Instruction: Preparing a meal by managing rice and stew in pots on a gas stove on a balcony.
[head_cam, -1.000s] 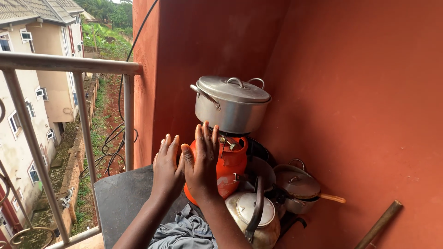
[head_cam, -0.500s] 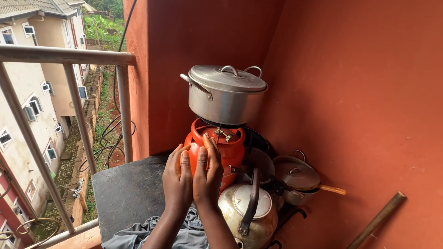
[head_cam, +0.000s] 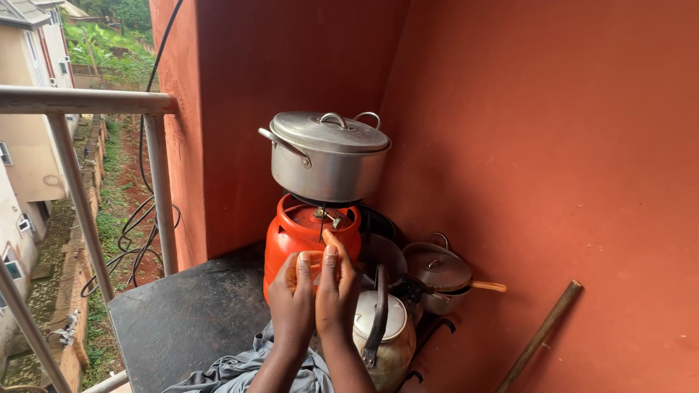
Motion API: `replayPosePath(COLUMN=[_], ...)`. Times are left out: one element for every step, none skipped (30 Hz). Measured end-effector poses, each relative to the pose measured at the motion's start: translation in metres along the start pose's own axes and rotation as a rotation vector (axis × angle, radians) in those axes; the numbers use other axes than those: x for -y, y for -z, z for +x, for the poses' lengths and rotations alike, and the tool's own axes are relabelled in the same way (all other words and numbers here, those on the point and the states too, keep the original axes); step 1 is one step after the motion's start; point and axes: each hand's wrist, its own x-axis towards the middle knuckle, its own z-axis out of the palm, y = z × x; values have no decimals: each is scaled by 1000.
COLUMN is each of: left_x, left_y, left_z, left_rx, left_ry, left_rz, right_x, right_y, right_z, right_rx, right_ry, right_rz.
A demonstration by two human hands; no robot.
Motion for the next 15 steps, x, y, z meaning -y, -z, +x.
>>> replayPosePath(left_x=[-2, -4, -6, -9, -11, -14, -15, -16, -17, -19, -21, -23, -26, -28, -32], left_y=[-2, -5, -7, -8, -10, -13, -16, -18, -22, -26, -29, -33, -36, -40, -44], left_z=[-2, -4, -7, -10, -13, -16, -18, -21, -23, -24, -26, -29, -32, -35, -36], left_rx=[7, 32, 61, 74, 103, 133, 148, 157, 165, 180, 184, 188, 191, 206, 222], left_ry=[3, 42, 82, 86, 109, 132, 137, 114, 90, 94, 56, 19, 26, 43, 56], left_rz=[-2, -39, -75, -75, -118, -161, -167, -180, -195, -202, -198, -193, -196, -202, -205], right_x=[-1, -1, -2, -1, 0, 0, 5, 9, 12, 8, 4, -1, -1, -1, -1], right_y=[3, 6, 9, 12, 16, 21, 26, 31, 37, 41, 45, 50, 55, 61, 64], right_z=[-1, -2, -3, -4, -5, -5, -6, -6, -7, -6, -5, -5, -4, -4, -1], right_rx=[-6, -15, -28, -39, -44, -48, -62, -68, -73, -87, -90, -92, -93, -113, -135], right_ry=[-3, -40, -80, -84, -129, -175, -176, -160, -142, -143, -64, 16, 11, 3, -4], right_rz=[-5, 9, 23, 18, 10, 2, -7, -69, -132, -142, -93, -45, -52, -65, -74])
